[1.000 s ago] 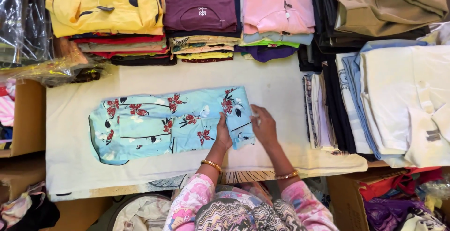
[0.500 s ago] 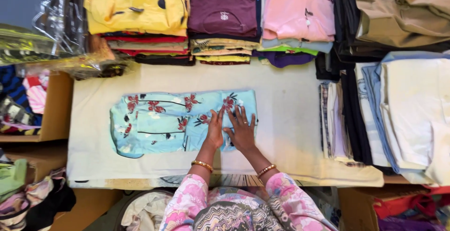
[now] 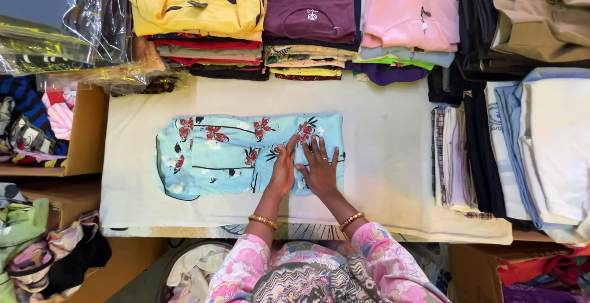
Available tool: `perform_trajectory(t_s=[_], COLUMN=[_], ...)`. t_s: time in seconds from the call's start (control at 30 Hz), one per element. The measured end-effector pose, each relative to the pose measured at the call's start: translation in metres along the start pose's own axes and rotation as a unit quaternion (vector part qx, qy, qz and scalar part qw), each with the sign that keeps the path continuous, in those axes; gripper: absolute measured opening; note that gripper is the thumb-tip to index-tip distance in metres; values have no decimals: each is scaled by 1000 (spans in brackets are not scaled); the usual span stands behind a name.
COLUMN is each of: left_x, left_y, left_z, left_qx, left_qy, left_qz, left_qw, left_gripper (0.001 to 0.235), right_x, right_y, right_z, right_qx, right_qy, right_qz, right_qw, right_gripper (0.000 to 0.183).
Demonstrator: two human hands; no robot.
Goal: The recorder folds several items of clothing, including a white collared shirt, a yellow polka-dot shirt, and a blue patterned shirt.
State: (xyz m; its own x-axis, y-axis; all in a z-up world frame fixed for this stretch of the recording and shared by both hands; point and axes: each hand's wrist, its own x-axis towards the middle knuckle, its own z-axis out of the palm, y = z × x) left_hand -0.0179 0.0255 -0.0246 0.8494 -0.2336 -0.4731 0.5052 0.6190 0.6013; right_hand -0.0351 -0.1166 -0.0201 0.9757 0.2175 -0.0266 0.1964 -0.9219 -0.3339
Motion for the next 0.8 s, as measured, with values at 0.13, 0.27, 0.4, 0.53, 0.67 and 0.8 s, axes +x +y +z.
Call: perform_trajectory(t_s=[0.13, 0.27, 0.4, 0.53, 0.67, 0.8], left_x=[7, -8, -6, -13, -36, -39], left_y=[-31, -51, -72, -58, -35, -39], left_z=[-21, -3, 11, 15, -9, -67], left_qx=[111, 274, 343, 316, 174, 63], left_qy=[99, 133, 26, 40, 72, 174], left_qz=[78, 146, 155, 142, 70, 99], left_qw=[986, 941, 926, 937, 980, 978], left_gripper=[66, 40, 39, 44, 61, 62], right_x=[3, -2, -3, 10, 17, 39], right_y=[1, 19, 61, 48, -22, -67], right_z=[-5, -17, -16, -30, -69, -97], right_qx=[11, 45, 158, 255, 393, 398], right_qy=[4, 80, 154, 82, 6, -91], right_qz=[-3, 33, 128, 204, 132, 1], right_qw=[1000, 995, 967, 942, 910, 913], right_gripper=[75, 68, 78, 84, 82, 59])
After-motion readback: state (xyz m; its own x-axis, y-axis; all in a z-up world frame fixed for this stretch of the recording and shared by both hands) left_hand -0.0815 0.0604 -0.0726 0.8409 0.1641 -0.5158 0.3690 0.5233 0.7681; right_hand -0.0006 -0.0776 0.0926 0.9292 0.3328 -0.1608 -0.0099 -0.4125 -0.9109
